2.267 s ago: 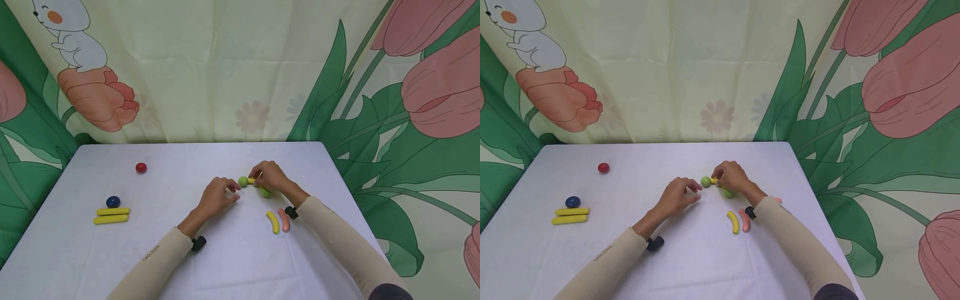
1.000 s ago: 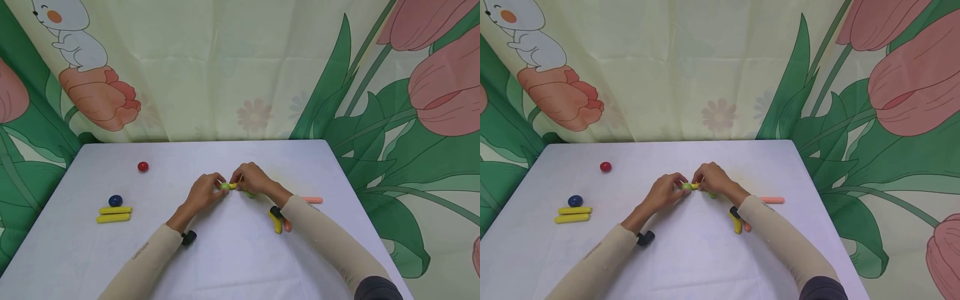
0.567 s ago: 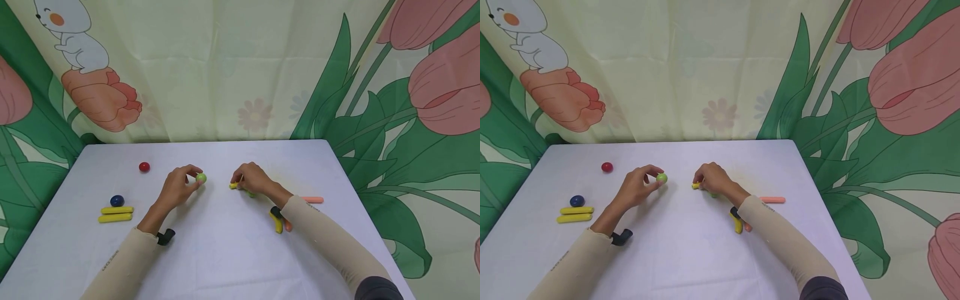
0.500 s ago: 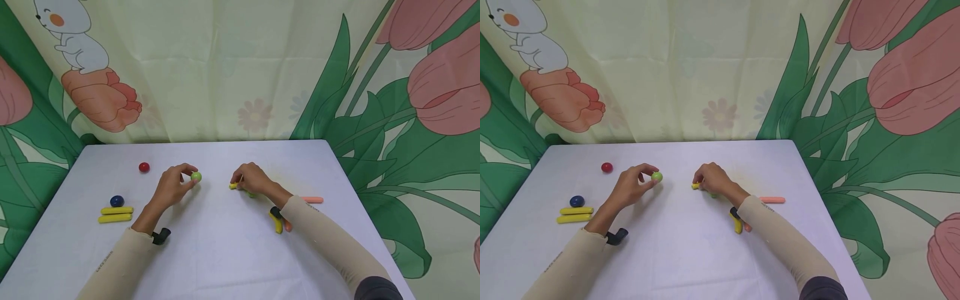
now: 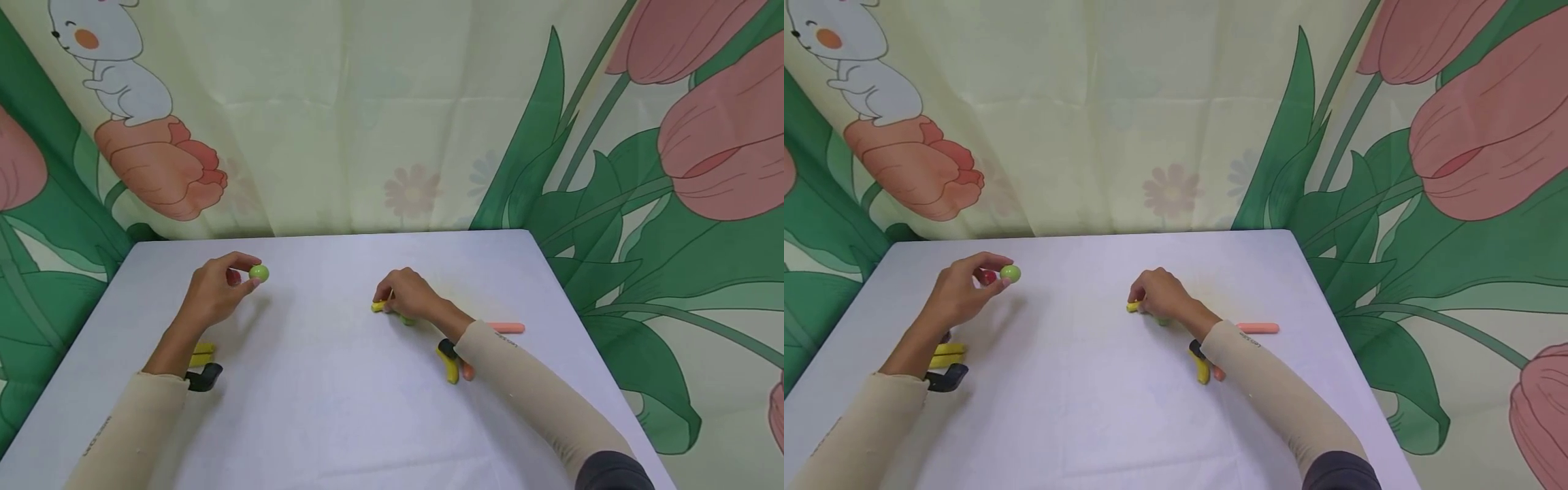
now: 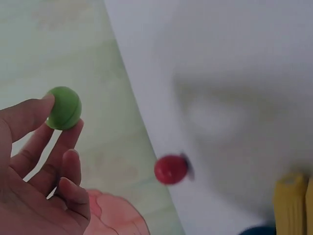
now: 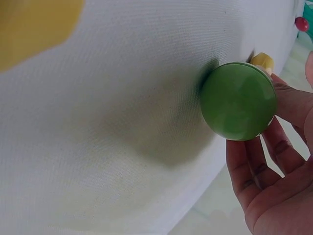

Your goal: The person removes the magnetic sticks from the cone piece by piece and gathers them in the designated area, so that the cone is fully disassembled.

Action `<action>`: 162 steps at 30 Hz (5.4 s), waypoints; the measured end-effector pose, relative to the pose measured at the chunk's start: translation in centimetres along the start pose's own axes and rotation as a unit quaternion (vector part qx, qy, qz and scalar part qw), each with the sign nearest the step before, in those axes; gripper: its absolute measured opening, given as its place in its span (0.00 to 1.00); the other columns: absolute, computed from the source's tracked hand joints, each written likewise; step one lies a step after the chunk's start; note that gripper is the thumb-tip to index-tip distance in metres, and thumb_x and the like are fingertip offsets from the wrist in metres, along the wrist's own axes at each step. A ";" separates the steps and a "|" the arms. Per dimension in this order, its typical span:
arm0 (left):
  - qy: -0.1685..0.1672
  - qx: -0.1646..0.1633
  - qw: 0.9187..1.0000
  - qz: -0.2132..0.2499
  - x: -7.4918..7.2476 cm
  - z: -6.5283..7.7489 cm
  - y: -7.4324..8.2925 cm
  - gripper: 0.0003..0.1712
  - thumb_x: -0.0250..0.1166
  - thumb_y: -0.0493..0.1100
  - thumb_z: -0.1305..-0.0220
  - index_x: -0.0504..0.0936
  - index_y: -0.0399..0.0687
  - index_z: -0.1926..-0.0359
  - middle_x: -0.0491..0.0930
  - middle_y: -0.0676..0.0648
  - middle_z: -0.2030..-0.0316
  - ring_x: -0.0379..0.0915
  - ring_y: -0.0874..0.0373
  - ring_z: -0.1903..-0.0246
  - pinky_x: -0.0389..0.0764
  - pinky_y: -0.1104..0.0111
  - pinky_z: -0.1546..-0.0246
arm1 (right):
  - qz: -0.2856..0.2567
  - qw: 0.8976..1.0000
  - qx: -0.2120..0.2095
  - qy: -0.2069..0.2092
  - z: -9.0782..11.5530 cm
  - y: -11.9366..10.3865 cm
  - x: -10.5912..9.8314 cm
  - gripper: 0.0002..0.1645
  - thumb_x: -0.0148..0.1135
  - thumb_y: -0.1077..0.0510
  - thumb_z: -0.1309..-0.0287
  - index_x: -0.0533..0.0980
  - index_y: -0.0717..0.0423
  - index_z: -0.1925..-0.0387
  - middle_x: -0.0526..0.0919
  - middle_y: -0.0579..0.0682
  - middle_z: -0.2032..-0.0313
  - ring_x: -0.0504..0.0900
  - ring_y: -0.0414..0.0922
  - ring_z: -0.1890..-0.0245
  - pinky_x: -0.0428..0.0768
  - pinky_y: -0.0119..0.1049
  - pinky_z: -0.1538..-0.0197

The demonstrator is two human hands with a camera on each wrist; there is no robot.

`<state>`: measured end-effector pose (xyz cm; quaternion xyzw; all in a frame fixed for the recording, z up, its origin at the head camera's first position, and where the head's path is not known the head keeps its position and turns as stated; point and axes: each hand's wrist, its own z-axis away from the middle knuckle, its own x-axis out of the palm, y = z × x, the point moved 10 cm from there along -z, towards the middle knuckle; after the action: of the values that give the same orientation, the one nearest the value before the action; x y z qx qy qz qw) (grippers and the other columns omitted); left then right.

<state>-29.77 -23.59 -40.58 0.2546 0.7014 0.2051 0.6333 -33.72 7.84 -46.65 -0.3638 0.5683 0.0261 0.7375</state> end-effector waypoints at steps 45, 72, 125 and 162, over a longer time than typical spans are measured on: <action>-0.068 -0.170 0.982 -0.040 -1.9 -2.1 -15.0 0.25 0.64 0.38 0.26 0.73 0.36 0.32 0.70 0.25 0.33 0.63 0.24 0.38 0.81 0.39 0.46 | 0.015 1.000 0.008 0.005 0.3 0.0 0.1 0.14 0.78 0.67 0.43 0.92 0.46 0.59 0.91 0.42 0.63 0.85 0.39 0.63 0.82 0.35 0.55; -0.085 -0.152 0.984 -0.034 -1.3 -1.9 -15.1 0.31 0.68 0.38 0.28 0.70 0.38 0.28 0.68 0.23 0.32 0.65 0.24 0.38 0.83 0.40 0.48 | 0.021 0.999 0.025 0.003 0.1 0.2 0.0 0.12 0.78 0.65 0.42 0.91 0.44 0.61 0.90 0.41 0.64 0.85 0.39 0.62 0.83 0.37 0.52; 0.006 -0.058 0.994 -0.095 -2.3 -1.4 -7.2 0.29 0.73 0.39 0.32 0.79 0.44 0.32 0.76 0.29 0.38 0.61 0.30 0.40 0.77 0.37 0.51 | 0.055 0.998 0.029 -0.010 0.7 2.0 -1.2 0.13 0.81 0.61 0.45 0.93 0.41 0.59 0.83 0.47 0.59 0.80 0.42 0.60 0.78 0.36 0.57; -0.135 0.141 0.981 -0.023 16.8 -1.7 10.4 0.20 0.84 0.43 0.45 0.91 0.55 0.50 0.86 0.52 0.62 0.76 0.51 0.51 0.78 0.57 0.51 | 0.045 0.999 0.007 0.003 0.9 1.0 -0.6 0.07 0.81 0.56 0.43 0.91 0.42 0.62 0.84 0.47 0.61 0.81 0.41 0.62 0.80 0.36 0.57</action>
<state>-31.58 -4.95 -47.20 0.3507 0.6368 0.0538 0.6845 -33.67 9.32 -46.52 -0.3334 0.5862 0.0541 0.7364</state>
